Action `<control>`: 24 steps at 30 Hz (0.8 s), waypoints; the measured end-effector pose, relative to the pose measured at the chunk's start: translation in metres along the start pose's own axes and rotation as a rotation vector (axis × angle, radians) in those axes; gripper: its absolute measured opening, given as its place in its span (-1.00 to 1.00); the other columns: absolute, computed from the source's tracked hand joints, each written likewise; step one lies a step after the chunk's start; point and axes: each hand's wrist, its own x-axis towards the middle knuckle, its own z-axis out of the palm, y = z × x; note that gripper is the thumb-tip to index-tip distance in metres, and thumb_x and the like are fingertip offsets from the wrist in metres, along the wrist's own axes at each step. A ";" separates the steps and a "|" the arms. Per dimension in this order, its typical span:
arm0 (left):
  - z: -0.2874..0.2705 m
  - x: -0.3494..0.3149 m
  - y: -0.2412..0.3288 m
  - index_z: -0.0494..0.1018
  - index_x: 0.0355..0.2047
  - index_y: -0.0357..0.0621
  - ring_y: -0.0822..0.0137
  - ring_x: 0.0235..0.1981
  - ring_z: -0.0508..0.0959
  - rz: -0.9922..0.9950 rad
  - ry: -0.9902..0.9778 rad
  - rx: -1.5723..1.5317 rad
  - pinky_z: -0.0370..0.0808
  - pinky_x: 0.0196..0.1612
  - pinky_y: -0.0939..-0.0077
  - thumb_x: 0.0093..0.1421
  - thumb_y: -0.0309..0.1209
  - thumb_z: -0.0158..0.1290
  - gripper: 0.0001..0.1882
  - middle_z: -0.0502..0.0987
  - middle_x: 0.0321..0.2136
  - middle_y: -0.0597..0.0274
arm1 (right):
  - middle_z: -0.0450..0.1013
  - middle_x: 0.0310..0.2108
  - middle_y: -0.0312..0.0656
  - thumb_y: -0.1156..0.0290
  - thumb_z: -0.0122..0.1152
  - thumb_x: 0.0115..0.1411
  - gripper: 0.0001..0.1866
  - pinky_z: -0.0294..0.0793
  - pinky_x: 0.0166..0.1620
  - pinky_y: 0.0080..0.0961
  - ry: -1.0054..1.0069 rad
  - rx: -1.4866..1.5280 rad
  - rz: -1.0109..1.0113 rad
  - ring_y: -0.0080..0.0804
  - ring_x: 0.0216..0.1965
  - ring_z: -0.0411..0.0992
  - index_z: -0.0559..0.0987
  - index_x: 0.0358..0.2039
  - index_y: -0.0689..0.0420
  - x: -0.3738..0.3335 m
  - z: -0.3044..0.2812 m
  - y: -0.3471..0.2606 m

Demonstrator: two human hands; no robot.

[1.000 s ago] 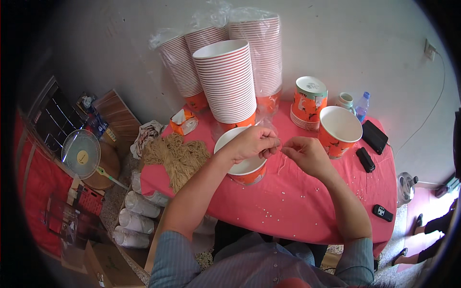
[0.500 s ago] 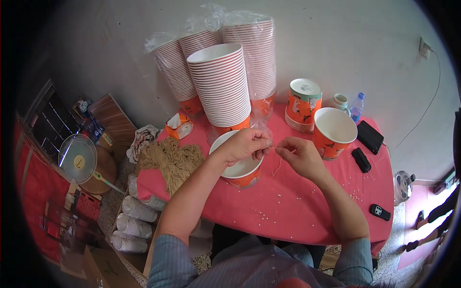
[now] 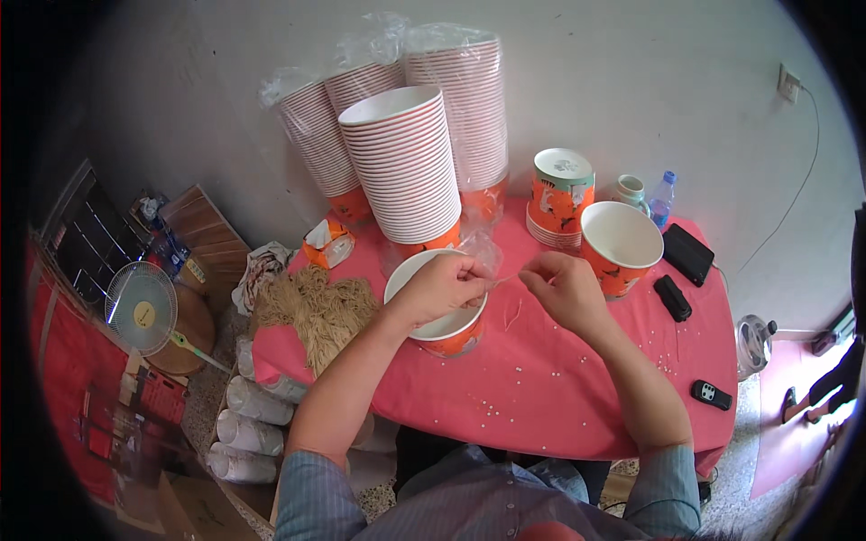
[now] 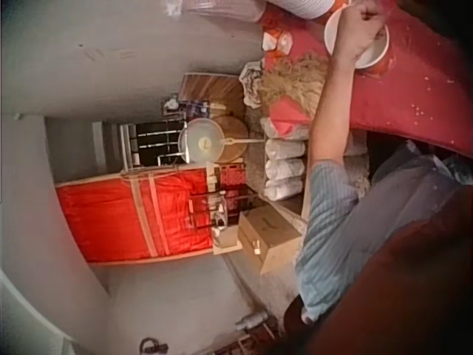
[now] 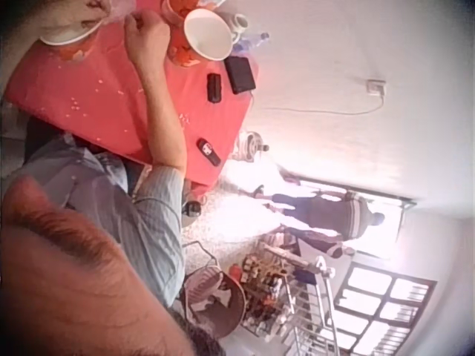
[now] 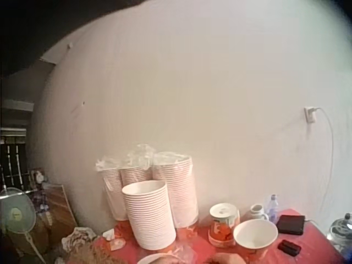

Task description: Attaching string handles to paper buckets by threading them through pre-punched holes.

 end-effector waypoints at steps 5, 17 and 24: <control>0.004 -0.002 -0.010 0.61 -0.18 -0.33 0.56 -0.37 0.60 -0.016 0.025 -0.091 0.54 -0.27 0.61 0.44 -0.47 0.16 -0.87 0.64 -0.39 0.33 | 0.61 -0.32 -0.13 0.36 0.28 0.34 -0.88 0.66 -0.23 -0.08 -0.266 -0.552 -0.364 -0.05 -0.22 0.67 0.65 -0.29 0.11 -0.013 0.002 -0.011; 0.023 -0.019 -0.005 0.65 -0.14 -0.36 0.51 -0.29 0.66 0.095 0.165 -0.073 0.60 -0.19 0.54 0.45 -0.47 0.18 -0.84 0.70 -0.32 0.26 | 0.61 -0.30 -0.13 0.38 0.35 0.33 -0.88 0.63 -0.25 -0.09 -0.239 -0.433 -0.435 -0.06 -0.26 0.64 0.65 -0.20 0.14 -0.015 0.007 -0.015; 0.028 -0.032 -0.007 0.66 0.01 -0.36 0.47 -0.17 0.71 0.170 0.173 0.133 0.63 -0.05 0.50 0.48 -0.46 0.18 -0.77 0.75 -0.19 0.20 | 0.62 -0.40 0.00 0.25 0.25 0.48 -0.74 0.58 -0.27 -0.06 -0.212 -0.130 -0.301 0.03 -0.33 0.65 0.67 -0.18 0.22 -0.014 0.011 -0.019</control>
